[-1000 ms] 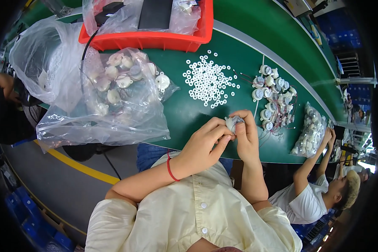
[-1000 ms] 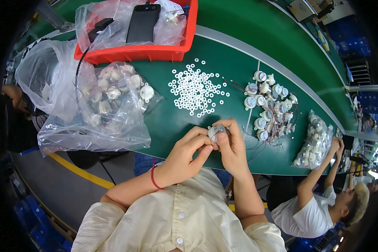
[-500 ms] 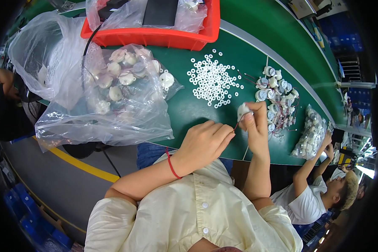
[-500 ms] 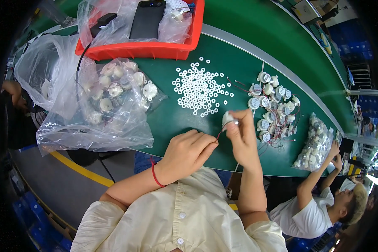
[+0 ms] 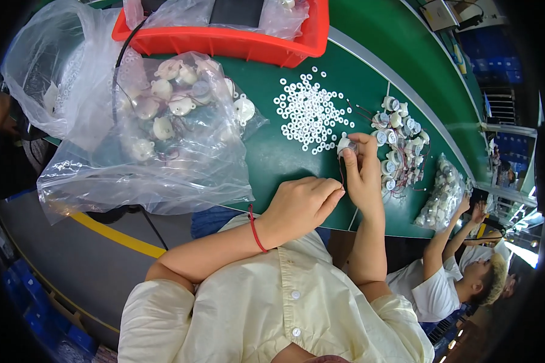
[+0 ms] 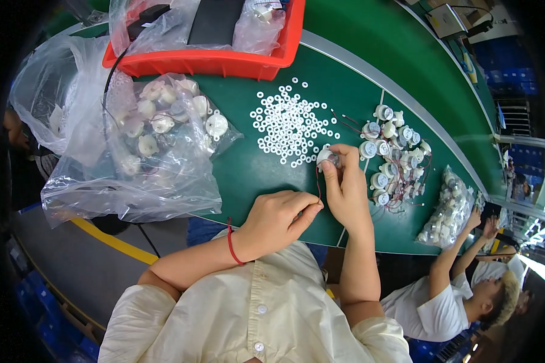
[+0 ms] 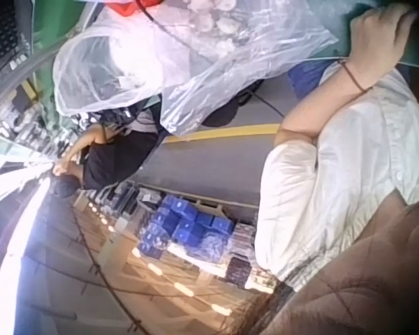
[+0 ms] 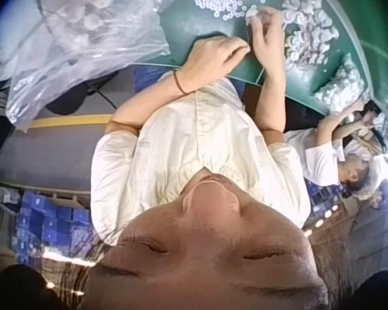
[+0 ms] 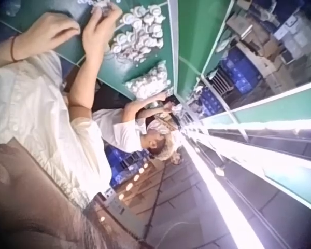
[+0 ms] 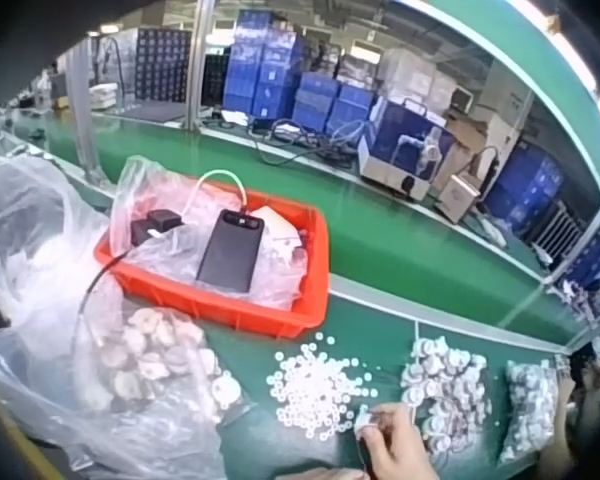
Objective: The person assembles small circular lighting components by hand, inserting white rings into a lighting base and connecting wires to circuitry.
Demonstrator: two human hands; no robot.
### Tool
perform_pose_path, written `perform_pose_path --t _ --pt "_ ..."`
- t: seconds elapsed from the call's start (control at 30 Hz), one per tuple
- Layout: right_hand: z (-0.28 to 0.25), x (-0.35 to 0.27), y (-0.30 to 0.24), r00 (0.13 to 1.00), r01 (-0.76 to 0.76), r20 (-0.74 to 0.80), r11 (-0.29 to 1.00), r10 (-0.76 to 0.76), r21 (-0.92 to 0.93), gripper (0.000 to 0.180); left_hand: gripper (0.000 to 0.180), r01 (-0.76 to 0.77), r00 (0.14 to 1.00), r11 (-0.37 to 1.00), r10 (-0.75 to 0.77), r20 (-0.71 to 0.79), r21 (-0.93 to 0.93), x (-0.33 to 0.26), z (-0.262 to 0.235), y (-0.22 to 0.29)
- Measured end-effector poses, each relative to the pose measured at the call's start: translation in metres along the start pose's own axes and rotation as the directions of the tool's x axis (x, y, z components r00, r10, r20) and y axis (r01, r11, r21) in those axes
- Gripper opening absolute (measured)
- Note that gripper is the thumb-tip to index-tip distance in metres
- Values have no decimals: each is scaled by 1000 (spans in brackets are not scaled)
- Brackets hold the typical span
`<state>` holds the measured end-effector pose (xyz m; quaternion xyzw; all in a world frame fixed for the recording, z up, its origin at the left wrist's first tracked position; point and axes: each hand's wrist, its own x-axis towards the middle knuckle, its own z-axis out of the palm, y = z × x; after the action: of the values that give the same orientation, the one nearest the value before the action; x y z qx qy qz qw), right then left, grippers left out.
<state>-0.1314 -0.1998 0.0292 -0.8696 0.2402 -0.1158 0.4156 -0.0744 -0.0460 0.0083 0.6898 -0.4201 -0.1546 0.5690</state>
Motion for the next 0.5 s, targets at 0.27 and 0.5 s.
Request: perform_pose_path --t 0.27,0.5 --pt "5 1 5 995 34 -87 995 -42 -91 7 13 -18 1000 999 17 -25 -49 -1 -1 -4" --pt "12 -18 7 968 131 -155 926 -196 -354 9 11 3 999 1000 -4 39 9 -1 -2 -5"
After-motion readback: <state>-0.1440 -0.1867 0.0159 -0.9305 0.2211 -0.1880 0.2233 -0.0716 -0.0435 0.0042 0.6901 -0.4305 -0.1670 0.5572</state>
